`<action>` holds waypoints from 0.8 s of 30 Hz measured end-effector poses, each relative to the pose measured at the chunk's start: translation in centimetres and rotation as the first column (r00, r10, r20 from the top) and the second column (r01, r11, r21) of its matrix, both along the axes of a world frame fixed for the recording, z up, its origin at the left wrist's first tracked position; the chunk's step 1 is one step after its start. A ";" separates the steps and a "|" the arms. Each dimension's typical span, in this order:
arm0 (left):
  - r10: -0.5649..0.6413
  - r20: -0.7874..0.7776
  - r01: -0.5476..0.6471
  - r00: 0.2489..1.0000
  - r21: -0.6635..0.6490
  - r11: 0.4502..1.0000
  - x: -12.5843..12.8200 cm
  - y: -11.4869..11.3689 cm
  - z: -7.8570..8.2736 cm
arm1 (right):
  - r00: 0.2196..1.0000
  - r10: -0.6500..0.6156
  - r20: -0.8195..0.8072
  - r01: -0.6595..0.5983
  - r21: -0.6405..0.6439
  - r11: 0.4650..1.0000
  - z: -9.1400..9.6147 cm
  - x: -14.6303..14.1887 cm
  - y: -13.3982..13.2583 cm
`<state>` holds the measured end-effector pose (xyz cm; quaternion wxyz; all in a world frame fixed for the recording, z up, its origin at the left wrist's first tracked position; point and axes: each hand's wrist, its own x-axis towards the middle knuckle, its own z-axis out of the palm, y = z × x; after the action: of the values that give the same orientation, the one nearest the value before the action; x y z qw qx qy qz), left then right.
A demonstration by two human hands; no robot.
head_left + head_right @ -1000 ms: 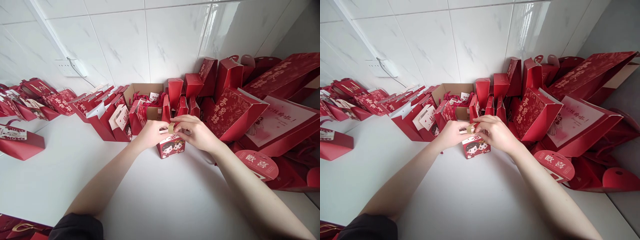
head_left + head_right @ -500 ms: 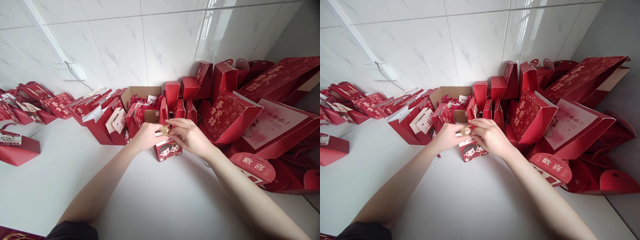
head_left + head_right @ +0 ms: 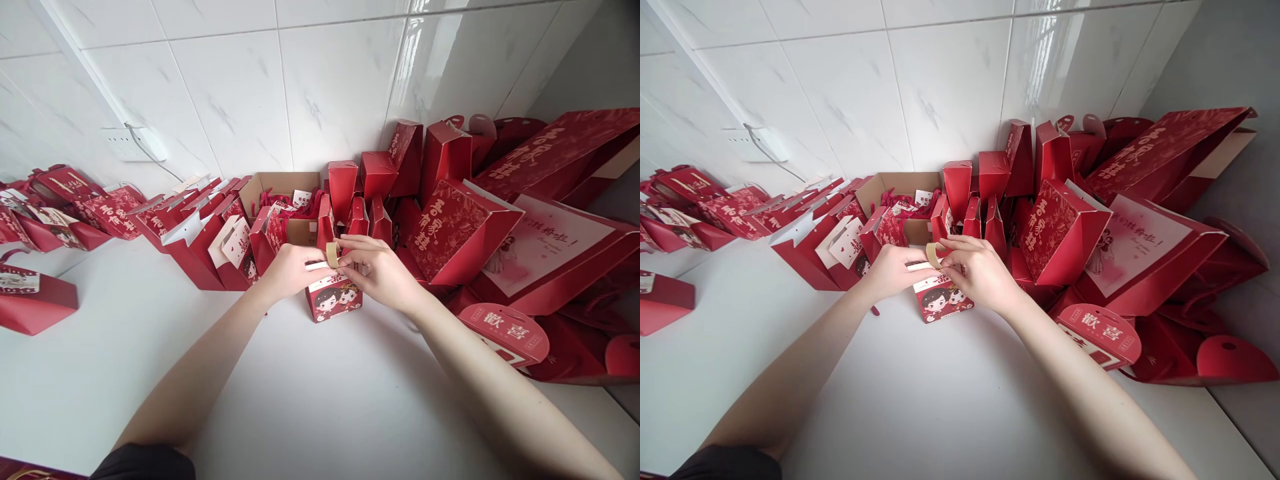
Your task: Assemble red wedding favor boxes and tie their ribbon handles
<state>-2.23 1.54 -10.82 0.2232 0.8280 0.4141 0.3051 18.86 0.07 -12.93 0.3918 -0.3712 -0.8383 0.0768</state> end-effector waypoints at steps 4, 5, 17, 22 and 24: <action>-0.007 -0.011 0.008 1.000 0.035 0.999 0.0 0.0 0.0 | 0.995 -0.007 -0.096 0.001 -0.067 0.998 0.1 -0.3 -0.1; -0.006 -0.013 0.006 1.000 0.037 0.999 0.0 0.0 0.0 | 0.994 -0.007 -0.113 -0.002 -0.077 0.997 0.1 -0.4 -0.1; 0.111 0.009 -0.112 0.994 0.029 0.993 0.5 0.0 -0.5 | 0.985 -0.159 0.065 0.144 0.195 0.970 -0.8 -0.9 -0.1; 0.099 0.050 -0.099 0.994 -0.015 0.995 0.6 -0.2 -0.4 | 0.993 -0.082 0.084 0.065 0.184 0.981 -1.1 -1.0 -0.2; 0.109 0.056 -0.107 0.992 -0.049 0.993 0.7 -0.2 -0.3 | 0.999 0.005 0.041 -0.010 0.128 0.992 -1.2 -1.0 -0.2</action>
<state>-1.50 1.30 -11.14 0.2372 0.7899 0.4584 0.3312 17.88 -0.12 -14.17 0.3974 -0.3436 -0.8507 0.0169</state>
